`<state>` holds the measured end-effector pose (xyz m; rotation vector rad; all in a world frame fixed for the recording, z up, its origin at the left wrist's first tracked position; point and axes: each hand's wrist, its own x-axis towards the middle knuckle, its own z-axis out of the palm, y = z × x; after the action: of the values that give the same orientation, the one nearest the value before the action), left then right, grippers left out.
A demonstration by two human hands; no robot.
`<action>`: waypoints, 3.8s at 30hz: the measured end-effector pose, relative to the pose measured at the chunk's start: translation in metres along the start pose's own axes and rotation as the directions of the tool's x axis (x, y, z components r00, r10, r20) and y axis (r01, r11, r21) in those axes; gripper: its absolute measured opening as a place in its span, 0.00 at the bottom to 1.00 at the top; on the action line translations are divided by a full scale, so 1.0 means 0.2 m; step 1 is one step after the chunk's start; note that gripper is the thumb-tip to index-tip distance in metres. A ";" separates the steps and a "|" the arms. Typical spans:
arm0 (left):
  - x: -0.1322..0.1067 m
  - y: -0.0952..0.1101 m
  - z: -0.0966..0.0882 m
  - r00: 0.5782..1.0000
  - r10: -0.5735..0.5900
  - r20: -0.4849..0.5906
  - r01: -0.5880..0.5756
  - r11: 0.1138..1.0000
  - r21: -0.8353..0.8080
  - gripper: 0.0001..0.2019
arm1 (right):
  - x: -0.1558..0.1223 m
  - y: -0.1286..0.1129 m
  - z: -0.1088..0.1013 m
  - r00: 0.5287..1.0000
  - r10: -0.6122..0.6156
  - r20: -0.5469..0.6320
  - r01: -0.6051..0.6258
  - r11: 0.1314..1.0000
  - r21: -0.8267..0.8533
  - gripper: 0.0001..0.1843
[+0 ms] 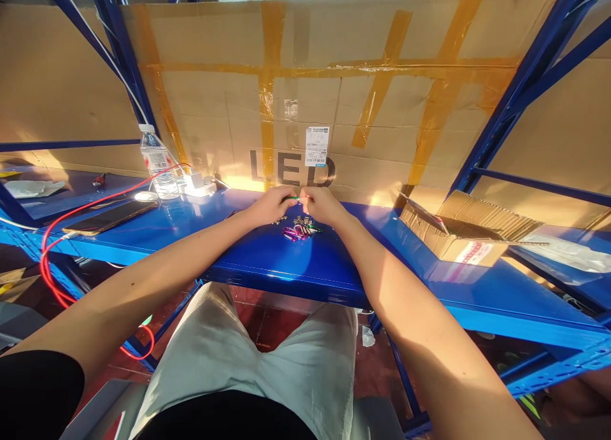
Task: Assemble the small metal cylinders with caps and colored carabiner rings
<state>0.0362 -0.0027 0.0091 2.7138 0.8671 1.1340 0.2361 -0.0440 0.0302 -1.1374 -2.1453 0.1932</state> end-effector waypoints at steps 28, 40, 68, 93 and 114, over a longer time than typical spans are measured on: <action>-0.03 0.09 -0.01 1.000 -0.006 -0.026 0.008 0.998 0.064 0.03 | 0.00 -0.02 0.02 0.980 0.187 0.062 -0.195 0.879 0.435 0.09; 0.00 0.09 0.02 1.000 0.011 -0.021 -0.007 0.983 0.183 0.11 | 0.00 0.01 0.03 0.995 0.102 0.005 -0.098 0.934 0.345 0.10; -0.01 0.09 -0.01 0.999 -0.045 0.003 0.044 0.987 0.158 0.08 | -0.01 -0.03 0.02 0.986 0.167 0.024 -0.161 0.890 0.427 0.13; 0.01 0.09 0.03 1.000 0.003 0.009 -0.005 0.981 0.195 0.12 | -0.01 -0.02 0.00 0.975 0.215 0.057 -0.215 0.838 0.502 0.10; -0.01 0.12 0.02 0.998 0.044 0.035 -0.051 0.969 0.240 0.11 | -0.02 -0.06 0.00 0.955 0.289 0.071 -0.277 0.779 0.562 0.06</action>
<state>0.0491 -0.0233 0.0128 2.9514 1.0008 1.0576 0.2299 -0.0535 0.0338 -1.0751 -1.6999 0.8965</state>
